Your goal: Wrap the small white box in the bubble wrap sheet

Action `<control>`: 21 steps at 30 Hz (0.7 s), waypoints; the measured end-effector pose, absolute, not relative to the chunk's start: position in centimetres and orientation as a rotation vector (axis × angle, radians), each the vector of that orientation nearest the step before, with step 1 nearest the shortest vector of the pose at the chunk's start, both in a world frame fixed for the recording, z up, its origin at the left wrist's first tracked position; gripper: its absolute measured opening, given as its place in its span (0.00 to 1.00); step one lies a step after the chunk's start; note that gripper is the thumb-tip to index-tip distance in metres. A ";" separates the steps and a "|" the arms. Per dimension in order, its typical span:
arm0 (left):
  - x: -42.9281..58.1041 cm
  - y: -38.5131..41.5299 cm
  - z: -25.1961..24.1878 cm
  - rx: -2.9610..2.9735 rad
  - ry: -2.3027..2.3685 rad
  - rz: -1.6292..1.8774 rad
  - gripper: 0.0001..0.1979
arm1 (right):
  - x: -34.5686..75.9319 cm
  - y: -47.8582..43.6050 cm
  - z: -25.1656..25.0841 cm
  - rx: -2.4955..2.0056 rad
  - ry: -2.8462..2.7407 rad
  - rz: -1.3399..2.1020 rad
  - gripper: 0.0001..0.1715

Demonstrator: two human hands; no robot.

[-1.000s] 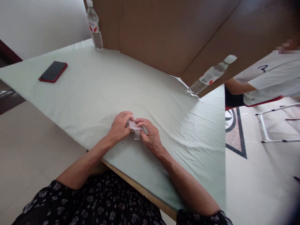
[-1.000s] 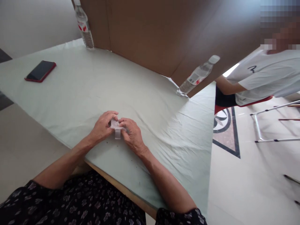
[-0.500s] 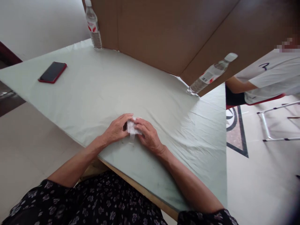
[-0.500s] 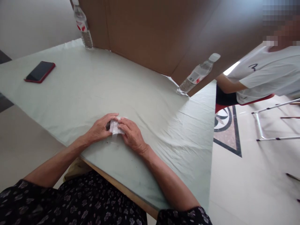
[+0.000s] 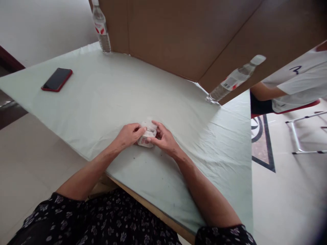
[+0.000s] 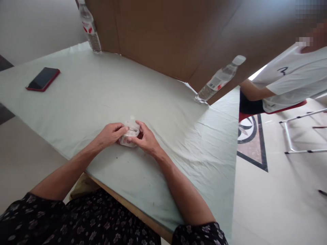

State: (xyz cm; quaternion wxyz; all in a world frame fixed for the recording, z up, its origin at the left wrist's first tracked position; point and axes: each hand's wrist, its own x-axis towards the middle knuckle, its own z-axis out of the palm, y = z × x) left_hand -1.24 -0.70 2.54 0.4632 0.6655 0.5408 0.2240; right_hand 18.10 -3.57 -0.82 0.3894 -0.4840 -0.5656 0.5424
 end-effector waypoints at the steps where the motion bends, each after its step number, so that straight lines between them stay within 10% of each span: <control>1: -1.3 -0.6 2.4 1.685 1.304 0.597 0.19 | 18.1 -3.5 -1.1 -1.242 -1.416 1.383 0.54; 12: -1.4 -0.3 1.2 1.191 0.975 0.661 0.50 | 18.3 -3.3 -2.2 -1.327 -1.447 1.137 0.50; 21: -1.7 -0.2 0.6 1.155 0.900 0.677 0.52 | 19.0 -4.0 -0.5 -1.388 -1.701 0.657 0.18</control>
